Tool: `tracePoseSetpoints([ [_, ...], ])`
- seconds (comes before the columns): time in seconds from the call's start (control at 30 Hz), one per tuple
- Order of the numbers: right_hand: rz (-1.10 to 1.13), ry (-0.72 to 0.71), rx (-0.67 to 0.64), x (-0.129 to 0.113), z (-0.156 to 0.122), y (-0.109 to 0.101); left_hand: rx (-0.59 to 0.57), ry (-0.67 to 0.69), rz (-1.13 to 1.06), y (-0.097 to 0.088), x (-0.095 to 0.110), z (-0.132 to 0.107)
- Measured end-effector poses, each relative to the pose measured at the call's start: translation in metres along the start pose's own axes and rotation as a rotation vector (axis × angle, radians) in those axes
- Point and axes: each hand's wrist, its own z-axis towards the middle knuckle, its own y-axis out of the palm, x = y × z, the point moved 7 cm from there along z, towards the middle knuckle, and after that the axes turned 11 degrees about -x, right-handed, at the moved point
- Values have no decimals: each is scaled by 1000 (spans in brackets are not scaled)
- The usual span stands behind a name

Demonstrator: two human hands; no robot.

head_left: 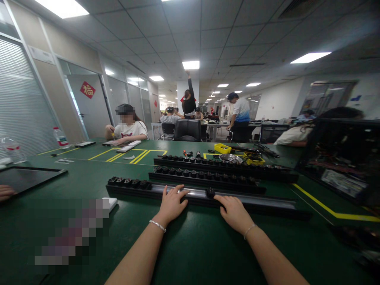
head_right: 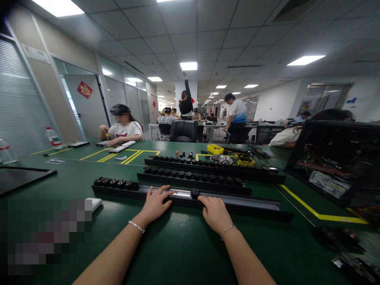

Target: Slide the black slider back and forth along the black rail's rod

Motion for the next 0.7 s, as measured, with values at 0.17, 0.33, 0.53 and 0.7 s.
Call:
tracePoseSetpoints([
  [0.17,-4,2,-9,1,0,1,-13,-9,-1,0,0,0],
  [0.33,-1,5,-9,1,0,1,-9,-4,2,0,0,0],
  [0.53,10,8,-21,0,0,1,-1,7,-9,0,-1,0],
  [0.7,8,3,-10,0,0,0,7,10,-8,0,-1,0],
])
